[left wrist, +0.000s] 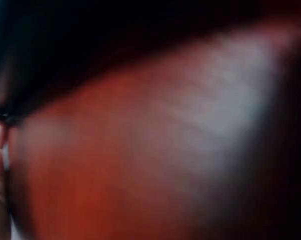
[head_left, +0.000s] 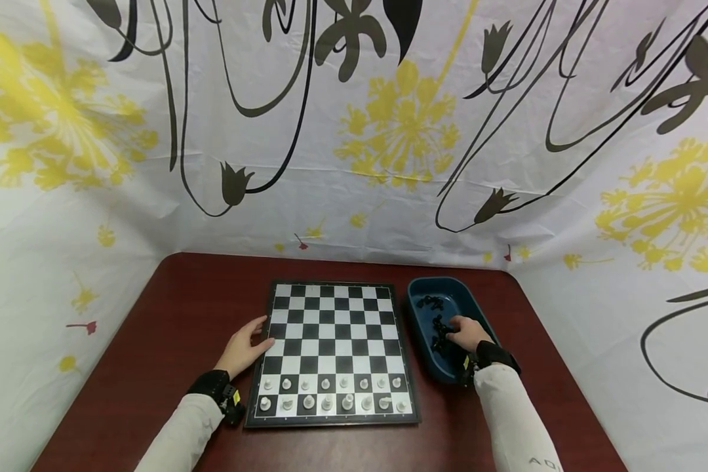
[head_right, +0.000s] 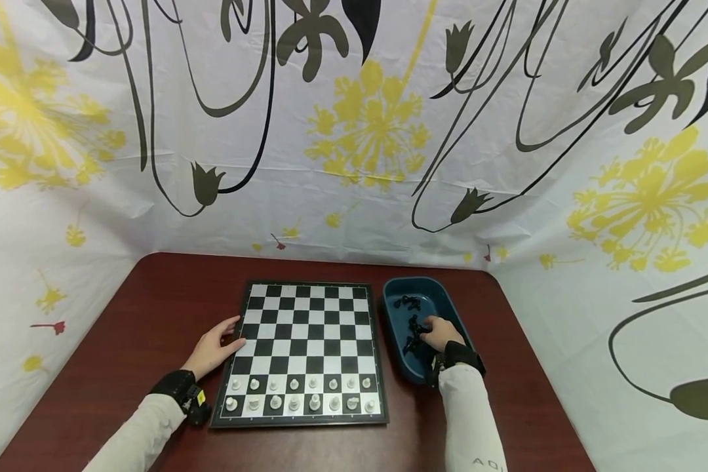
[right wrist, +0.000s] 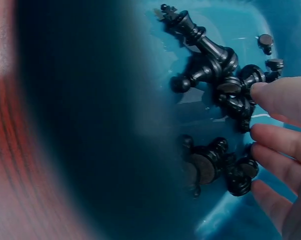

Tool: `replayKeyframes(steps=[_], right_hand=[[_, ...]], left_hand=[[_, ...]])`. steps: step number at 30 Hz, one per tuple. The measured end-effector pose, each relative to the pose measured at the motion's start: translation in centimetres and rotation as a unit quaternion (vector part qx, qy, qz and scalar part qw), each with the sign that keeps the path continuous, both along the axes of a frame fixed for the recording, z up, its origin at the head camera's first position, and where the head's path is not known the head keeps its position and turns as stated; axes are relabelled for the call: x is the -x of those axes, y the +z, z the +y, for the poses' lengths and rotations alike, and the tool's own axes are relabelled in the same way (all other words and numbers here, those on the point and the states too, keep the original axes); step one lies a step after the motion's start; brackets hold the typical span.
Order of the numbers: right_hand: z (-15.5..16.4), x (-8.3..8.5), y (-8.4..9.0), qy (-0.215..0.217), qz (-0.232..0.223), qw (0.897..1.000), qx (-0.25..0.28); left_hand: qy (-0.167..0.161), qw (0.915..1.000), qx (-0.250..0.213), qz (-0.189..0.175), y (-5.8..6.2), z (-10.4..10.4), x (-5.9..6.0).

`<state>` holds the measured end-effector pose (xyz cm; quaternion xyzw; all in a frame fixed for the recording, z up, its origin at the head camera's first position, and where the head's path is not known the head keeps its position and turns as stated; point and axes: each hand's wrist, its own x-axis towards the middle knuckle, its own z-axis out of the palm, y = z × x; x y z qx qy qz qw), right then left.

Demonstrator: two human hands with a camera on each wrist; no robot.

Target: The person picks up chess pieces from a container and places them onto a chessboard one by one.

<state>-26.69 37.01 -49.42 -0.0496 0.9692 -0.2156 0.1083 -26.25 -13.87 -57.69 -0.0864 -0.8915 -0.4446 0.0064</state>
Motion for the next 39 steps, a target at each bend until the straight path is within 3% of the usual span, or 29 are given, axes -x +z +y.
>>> replayKeyframes(steps=[4, 10, 25, 39], right_hand=[[0.2, 0.2, -0.5, 0.009, 0.011, 1.000, -0.005], [0.4, 0.3, -1.7, 0.013, 0.017, 1.000, -0.021], [-0.4, -1.6, -2.8, -0.014, 0.087, 0.994, -0.070], [0.7, -0.6, -1.9, -0.040, 0.059, 0.997, -0.034]], left_hand=[[0.001, 0.9997, 0.013, 0.018, -0.1, 0.0, -0.3], [-0.003, 0.9999, 0.017, 0.001, 0.2, -0.2, -0.5], [-0.010, 0.9999, 0.004, -0.011, -0.2, 0.0, -0.9], [-0.013, 0.9999, 0.007, -0.001, 0.1, -0.1, -0.4]])
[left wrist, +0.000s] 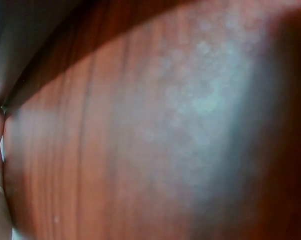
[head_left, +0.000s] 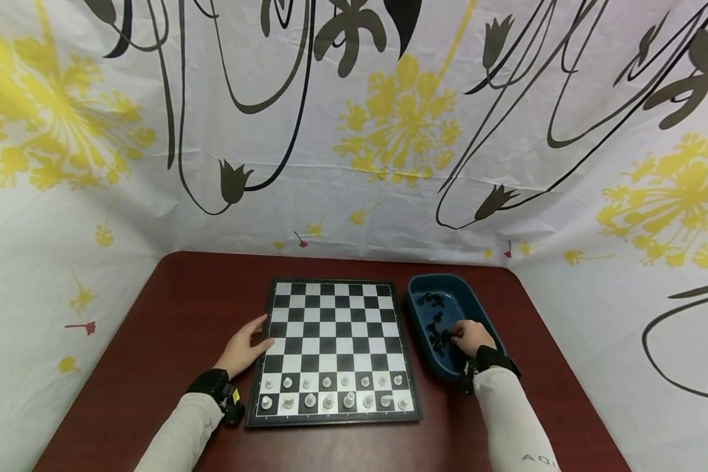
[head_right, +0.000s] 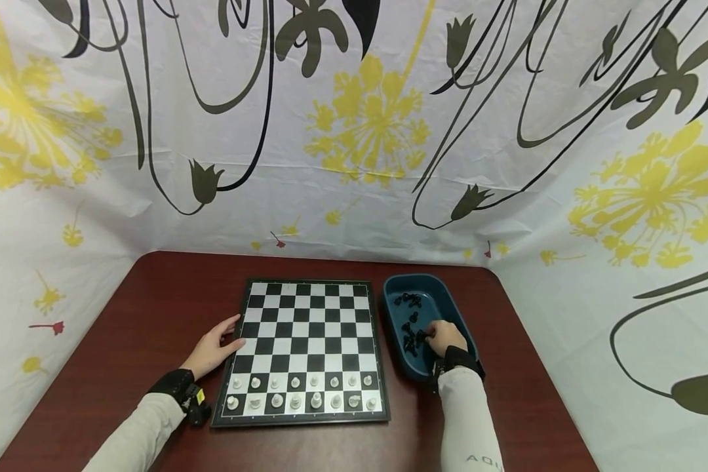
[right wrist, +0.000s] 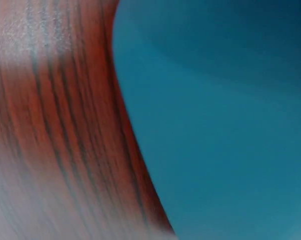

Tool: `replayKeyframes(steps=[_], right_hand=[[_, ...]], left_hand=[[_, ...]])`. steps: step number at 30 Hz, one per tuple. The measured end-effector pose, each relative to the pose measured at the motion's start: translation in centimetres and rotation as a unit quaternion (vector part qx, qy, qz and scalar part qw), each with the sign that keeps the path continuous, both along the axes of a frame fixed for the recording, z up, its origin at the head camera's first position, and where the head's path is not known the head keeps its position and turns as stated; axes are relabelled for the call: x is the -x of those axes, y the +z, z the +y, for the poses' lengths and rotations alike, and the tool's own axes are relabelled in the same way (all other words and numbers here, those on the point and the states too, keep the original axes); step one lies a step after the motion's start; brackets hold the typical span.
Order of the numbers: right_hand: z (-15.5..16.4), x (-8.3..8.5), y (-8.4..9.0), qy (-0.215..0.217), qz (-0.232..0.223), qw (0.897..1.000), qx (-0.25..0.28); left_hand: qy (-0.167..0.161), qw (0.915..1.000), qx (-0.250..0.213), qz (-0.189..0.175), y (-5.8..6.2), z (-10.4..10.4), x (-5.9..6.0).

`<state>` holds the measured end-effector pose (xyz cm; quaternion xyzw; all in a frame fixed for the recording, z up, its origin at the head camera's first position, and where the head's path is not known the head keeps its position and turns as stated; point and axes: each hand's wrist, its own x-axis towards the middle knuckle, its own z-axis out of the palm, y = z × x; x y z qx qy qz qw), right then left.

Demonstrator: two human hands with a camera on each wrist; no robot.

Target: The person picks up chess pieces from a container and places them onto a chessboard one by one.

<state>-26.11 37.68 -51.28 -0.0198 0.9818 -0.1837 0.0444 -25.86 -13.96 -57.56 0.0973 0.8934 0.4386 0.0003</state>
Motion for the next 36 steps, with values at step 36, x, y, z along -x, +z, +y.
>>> replayKeyframes(steps=[36], right_hand=[[-1.9, 5.6, 10.4, 0.056, 0.019, 0.998, -0.034]], left_hand=[[0.005, 0.9996, -0.018, -0.022, 0.3, -0.1, -0.3]])
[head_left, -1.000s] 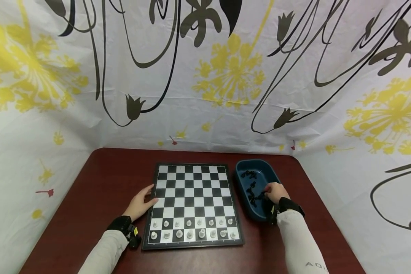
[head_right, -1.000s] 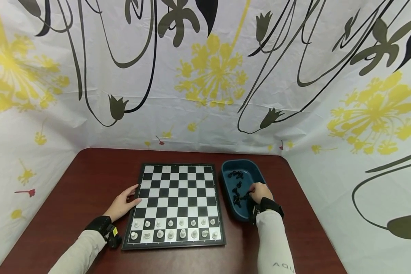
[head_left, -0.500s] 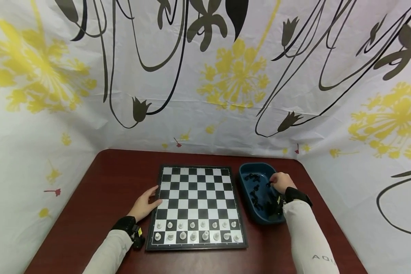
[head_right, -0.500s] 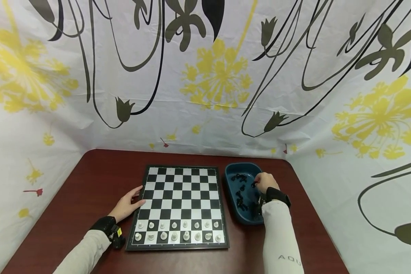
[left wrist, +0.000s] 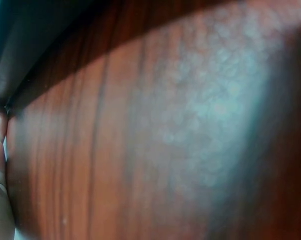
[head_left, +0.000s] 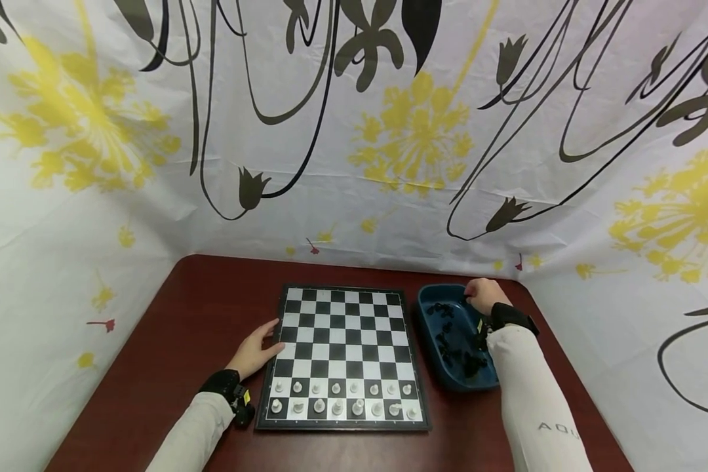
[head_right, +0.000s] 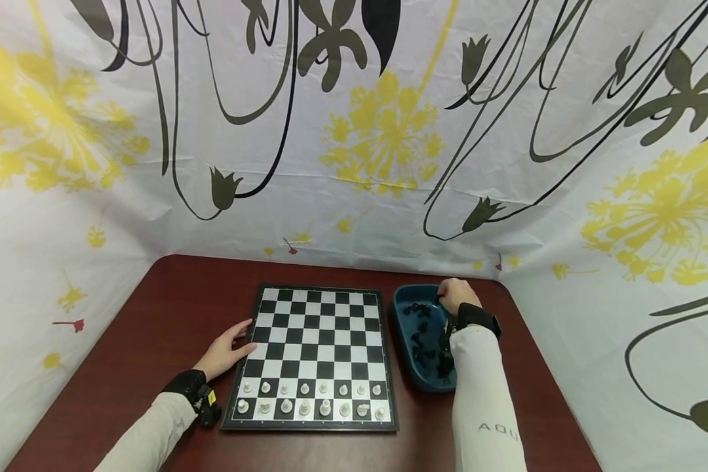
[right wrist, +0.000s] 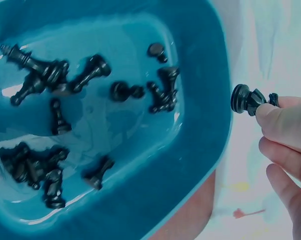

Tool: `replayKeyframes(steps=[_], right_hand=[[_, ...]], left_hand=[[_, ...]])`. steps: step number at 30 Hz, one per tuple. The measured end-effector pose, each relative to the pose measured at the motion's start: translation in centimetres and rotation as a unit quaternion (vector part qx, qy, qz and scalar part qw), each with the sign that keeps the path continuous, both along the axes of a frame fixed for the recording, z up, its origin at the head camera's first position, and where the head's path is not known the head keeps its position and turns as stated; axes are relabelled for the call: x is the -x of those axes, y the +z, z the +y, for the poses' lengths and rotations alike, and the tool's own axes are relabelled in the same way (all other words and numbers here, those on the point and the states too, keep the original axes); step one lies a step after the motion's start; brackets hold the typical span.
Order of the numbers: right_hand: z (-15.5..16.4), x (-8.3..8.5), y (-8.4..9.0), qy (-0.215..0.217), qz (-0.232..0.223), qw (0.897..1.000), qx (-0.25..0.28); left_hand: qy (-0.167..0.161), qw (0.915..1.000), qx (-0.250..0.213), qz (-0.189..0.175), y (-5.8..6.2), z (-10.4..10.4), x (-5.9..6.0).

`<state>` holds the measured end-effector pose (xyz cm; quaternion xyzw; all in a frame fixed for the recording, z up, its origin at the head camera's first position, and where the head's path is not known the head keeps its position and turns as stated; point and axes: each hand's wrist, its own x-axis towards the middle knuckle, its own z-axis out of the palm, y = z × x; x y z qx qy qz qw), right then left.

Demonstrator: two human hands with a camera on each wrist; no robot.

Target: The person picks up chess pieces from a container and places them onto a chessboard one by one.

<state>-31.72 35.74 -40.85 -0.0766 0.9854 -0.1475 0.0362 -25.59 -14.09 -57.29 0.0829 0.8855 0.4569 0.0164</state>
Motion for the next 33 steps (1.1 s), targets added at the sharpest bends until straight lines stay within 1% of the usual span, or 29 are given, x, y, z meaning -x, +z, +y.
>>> replayKeyframes(steps=[5, 11, 13, 19, 23, 27, 33], right_hand=[[-1.3, 1.1, 0.9, 0.013, -0.005, 1.000, -0.005], [-3.3, 2.4, 1.9, 0.045, 0.011, 0.999, 0.009], [-4.1, 2.8, 2.1, 0.051, 0.014, 0.999, 0.009], [-7.1, 3.7, 2.1, 0.063, 0.009, 0.998, -0.012], [-9.1, 4.0, 1.8, 0.075, 0.008, 0.997, -0.015], [-10.4, 4.1, 1.0, 0.082, 0.001, 0.997, -0.013], [-11.7, 4.5, -0.4, 0.095, -0.005, 0.995, -0.013]], left_hand=[[0.002, 1.0000, -0.003, -0.003, 0.0, 0.0, 0.1], [0.008, 0.9999, -0.007, 0.005, 0.1, 0.0, 0.1], [0.008, 0.9999, -0.007, 0.007, 0.1, 0.0, 0.2], [0.010, 0.9999, -0.003, 0.009, 0.0, 0.0, 0.1], [0.008, 0.9998, -0.006, 0.015, 0.0, -0.1, 0.1], [0.003, 0.9998, -0.011, 0.017, -0.2, 0.1, 0.1], [0.016, 0.9997, -0.007, 0.019, -0.5, 0.0, -0.1]])
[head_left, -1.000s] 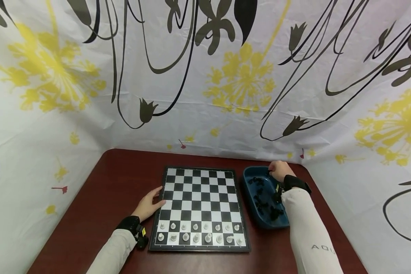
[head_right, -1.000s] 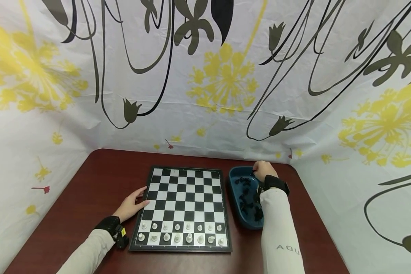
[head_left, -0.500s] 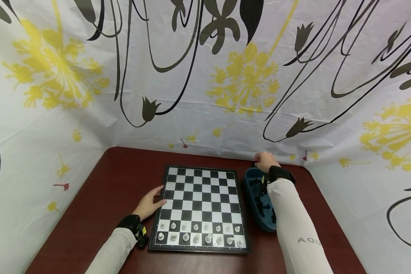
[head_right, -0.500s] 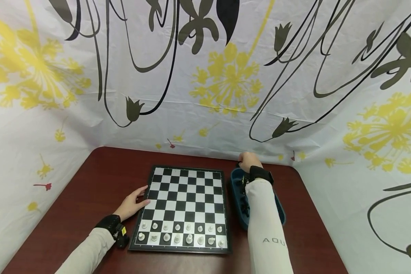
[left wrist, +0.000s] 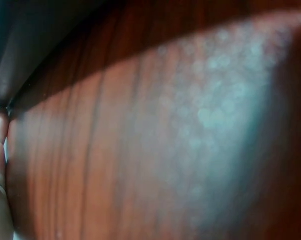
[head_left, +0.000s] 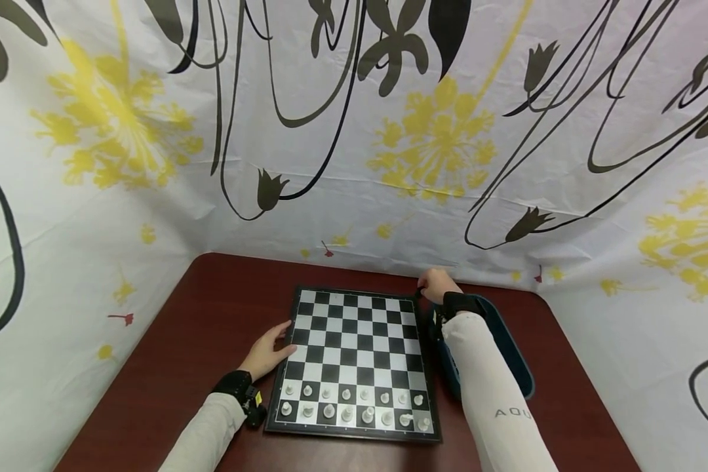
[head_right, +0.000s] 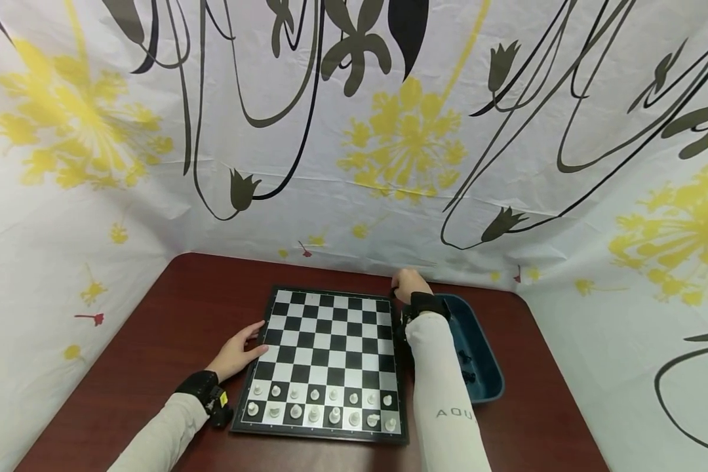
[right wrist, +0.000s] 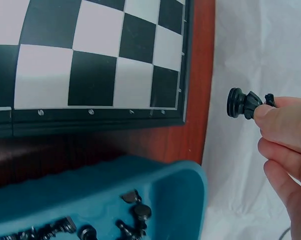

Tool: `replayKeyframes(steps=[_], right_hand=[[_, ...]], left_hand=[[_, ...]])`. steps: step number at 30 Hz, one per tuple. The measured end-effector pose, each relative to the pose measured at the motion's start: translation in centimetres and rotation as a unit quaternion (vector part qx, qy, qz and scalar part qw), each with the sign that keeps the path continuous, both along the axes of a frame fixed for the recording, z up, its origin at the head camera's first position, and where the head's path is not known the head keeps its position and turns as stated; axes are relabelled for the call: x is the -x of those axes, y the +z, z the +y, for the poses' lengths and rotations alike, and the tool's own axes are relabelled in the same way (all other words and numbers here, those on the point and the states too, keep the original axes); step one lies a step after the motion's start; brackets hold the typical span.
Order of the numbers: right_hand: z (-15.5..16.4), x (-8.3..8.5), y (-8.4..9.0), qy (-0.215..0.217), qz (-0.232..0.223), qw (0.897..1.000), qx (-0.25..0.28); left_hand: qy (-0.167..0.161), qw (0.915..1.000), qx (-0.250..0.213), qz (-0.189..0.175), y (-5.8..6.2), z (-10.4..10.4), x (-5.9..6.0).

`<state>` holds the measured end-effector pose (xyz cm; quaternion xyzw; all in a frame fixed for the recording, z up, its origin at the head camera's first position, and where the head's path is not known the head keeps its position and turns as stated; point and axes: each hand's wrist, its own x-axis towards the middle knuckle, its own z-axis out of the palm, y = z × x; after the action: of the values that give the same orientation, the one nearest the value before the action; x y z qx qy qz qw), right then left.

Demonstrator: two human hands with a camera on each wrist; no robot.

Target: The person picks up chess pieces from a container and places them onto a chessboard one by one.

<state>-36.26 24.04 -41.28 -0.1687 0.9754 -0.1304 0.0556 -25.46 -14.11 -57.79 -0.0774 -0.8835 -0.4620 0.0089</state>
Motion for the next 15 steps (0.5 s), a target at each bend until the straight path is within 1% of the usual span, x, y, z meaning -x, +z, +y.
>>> replayKeyframes(steps=[6, 10, 15], right_hand=[[-0.7, 0.2, -1.3, -0.004, 0.006, 1.000, -0.012], [-1.7, 0.3, -2.2, -0.007, 0.022, 0.999, -0.030], [-3.0, 0.2, -3.5, -0.021, 0.010, 0.999, -0.045]], left_hand=[[-0.006, 1.0000, -0.006, -0.001, 0.1, 0.3, -0.1], [-0.003, 0.9999, -0.010, 0.005, 0.2, 0.2, -0.3], [-0.001, 0.9999, -0.006, 0.010, 0.3, 0.0, -0.4]])
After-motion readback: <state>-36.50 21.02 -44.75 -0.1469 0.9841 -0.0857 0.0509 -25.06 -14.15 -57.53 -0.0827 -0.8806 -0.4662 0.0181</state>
